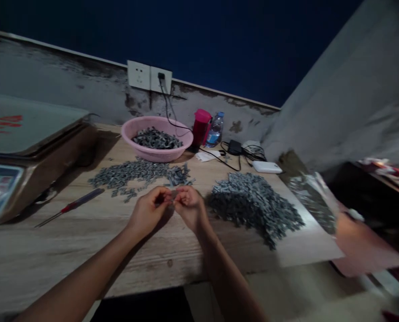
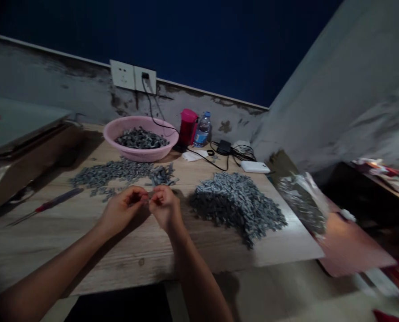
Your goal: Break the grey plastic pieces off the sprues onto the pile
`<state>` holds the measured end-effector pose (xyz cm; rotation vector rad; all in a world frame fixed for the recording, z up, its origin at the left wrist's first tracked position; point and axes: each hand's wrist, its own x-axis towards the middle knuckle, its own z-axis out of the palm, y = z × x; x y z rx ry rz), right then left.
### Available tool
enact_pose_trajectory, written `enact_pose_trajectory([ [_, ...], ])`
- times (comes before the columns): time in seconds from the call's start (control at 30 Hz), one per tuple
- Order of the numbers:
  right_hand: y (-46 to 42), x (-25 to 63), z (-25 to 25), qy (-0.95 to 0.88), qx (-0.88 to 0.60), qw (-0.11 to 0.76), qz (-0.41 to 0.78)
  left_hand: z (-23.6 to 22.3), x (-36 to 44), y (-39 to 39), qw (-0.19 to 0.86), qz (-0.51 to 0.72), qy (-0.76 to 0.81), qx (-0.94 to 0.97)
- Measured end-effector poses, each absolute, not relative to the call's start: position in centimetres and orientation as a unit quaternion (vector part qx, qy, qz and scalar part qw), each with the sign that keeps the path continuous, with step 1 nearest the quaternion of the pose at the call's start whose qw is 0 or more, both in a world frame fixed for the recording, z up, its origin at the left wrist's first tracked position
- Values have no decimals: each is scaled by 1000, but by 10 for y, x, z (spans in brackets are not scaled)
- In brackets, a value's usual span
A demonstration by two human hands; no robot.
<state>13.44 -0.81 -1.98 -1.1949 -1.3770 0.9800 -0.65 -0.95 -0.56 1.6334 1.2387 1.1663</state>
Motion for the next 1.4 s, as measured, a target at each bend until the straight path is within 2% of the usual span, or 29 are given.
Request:
enact_pose_trajectory([
  [0.13, -9, 134, -22, -604, -501, 504, 361, -9, -9, -7, 400, 447, 495, 629],
  [0.33, -13, 133, -17, -597, -522, 481, 374, -11, -13, -4, 463, 436, 485, 600],
  [0.73, -25, 129, -2, -652, -586, 404, 264, -9, -6, -12, 417, 408, 523, 621],
  [0.9, -25, 130, -1, -632, -581, 420, 296, -15, -7, -12, 346, 369, 521, 687],
  [1.03, -23, 132, -6, -627, -548, 439, 338, -17, -9, -9, 353, 383, 510, 684],
  [1.2, -19, 131, -15, -608, -494, 478, 398, -12, -5, -10, 416, 437, 510, 613],
  [1.4, -12, 132, -25, -527, -466, 507, 497, -4, -2, -14, 534, 443, 490, 528],
])
